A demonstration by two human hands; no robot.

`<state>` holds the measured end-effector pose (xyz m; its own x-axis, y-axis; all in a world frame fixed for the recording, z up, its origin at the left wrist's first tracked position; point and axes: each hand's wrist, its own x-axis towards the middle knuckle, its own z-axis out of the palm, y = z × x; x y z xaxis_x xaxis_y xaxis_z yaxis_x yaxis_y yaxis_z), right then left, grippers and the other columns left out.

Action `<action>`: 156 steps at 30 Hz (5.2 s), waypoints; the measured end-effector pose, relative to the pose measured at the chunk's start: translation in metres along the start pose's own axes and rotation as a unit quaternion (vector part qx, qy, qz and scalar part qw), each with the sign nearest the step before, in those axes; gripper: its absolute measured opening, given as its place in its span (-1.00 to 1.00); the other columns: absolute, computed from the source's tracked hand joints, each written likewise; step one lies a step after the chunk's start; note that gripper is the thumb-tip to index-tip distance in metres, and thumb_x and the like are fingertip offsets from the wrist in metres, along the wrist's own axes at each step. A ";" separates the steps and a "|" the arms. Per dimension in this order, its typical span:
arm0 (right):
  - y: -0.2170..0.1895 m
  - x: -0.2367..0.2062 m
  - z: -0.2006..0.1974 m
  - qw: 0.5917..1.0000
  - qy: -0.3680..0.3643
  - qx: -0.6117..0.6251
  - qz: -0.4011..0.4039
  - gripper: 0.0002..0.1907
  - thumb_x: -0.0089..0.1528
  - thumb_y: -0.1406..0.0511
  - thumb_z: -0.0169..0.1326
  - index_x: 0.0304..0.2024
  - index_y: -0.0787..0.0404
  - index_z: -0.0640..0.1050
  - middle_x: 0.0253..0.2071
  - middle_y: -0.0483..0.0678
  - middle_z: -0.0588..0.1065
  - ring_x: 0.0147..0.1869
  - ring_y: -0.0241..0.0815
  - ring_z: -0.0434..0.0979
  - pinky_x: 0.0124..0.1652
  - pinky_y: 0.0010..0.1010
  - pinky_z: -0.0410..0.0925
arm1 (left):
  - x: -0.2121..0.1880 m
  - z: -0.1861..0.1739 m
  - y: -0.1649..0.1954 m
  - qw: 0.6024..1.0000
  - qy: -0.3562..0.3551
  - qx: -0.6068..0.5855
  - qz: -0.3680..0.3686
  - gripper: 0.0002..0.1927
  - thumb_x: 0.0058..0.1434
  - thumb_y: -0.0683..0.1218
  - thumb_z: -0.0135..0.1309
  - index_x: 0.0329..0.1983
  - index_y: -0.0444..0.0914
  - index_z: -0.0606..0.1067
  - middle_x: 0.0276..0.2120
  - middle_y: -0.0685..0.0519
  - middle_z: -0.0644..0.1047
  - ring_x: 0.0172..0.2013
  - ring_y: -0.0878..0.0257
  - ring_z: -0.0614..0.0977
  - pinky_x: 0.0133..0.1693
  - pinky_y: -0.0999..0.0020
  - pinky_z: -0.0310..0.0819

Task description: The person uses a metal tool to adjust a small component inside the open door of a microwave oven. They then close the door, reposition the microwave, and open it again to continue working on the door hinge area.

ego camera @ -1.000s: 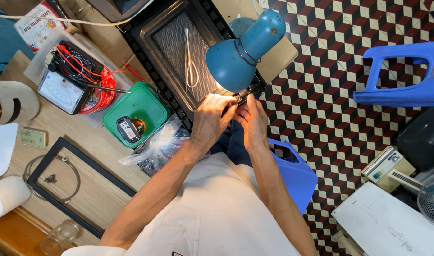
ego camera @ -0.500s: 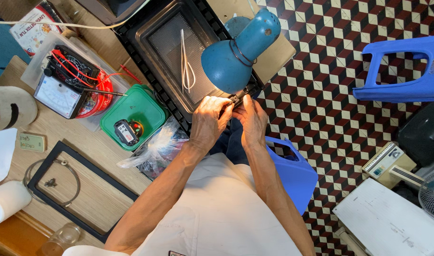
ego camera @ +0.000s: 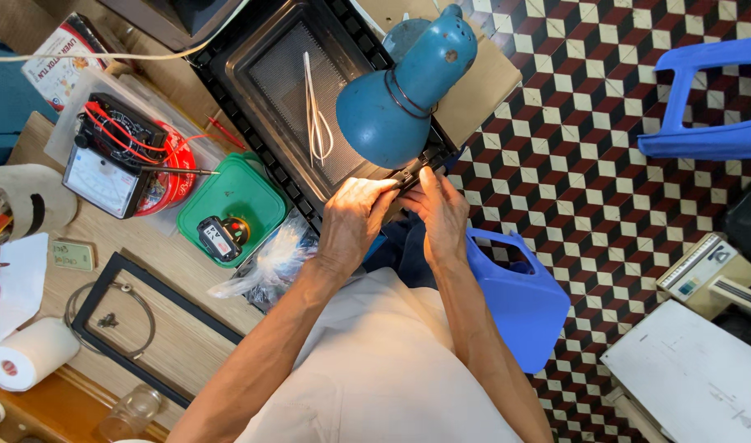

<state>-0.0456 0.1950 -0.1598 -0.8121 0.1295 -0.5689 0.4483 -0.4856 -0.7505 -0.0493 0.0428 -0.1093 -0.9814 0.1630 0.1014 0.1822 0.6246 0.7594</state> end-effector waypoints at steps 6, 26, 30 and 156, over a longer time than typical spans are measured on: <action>-0.003 -0.002 -0.008 0.999 -0.014 0.002 0.035 -0.61 0.34 0.19 0.08 0.00 0.44 0.55 -0.12 0.11 0.60 -0.09 -0.08 0.67 -0.06 -0.30 0.56 | -0.001 -0.003 0.008 0.998 -0.024 0.002 -0.053 -0.81 0.25 -0.15 0.24 -0.08 -0.27 0.61 -0.23 -0.02 0.63 -0.23 0.08 0.65 -0.17 0.24 0.55; 0.001 -0.008 -0.001 0.999 0.006 0.015 0.027 -0.63 0.35 0.22 0.06 0.01 0.45 0.55 -0.15 0.13 0.62 -0.10 -0.07 0.70 -0.08 -0.28 0.57 | -0.007 0.004 0.009 0.999 0.001 0.030 -0.028 -0.82 0.21 -0.22 0.29 -0.15 -0.29 0.57 -0.27 -0.02 0.60 -0.27 0.09 0.65 -0.20 0.27 0.56; 0.001 -0.007 -0.001 0.999 0.012 0.006 0.036 -0.63 0.35 0.22 0.06 -0.01 0.46 0.55 -0.15 0.12 0.61 -0.09 -0.07 0.69 -0.06 -0.27 0.57 | -0.008 0.005 0.009 0.999 0.012 0.028 -0.016 -0.80 0.19 -0.22 0.30 -0.14 -0.29 0.57 -0.24 -0.02 0.61 -0.23 0.10 0.66 -0.17 0.28 0.57; 0.012 0.013 0.002 0.986 -0.103 0.042 0.124 -0.63 0.31 0.08 0.08 -0.05 0.24 0.51 -0.14 0.02 0.52 0.04 -0.12 0.51 0.11 -0.21 0.38 | -0.053 -0.031 -0.036 0.996 0.074 -0.042 -0.035 -0.72 0.13 -0.17 0.31 -0.08 -0.17 0.58 -0.04 0.06 0.47 0.01 0.12 0.51 0.09 0.25 0.45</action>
<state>-0.0518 0.1890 -0.1756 -0.7434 -0.1773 -0.6449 0.6181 -0.5505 -0.5612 -0.0057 -0.0125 -0.1223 -0.9907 0.0033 0.1361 0.1144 0.5627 0.8187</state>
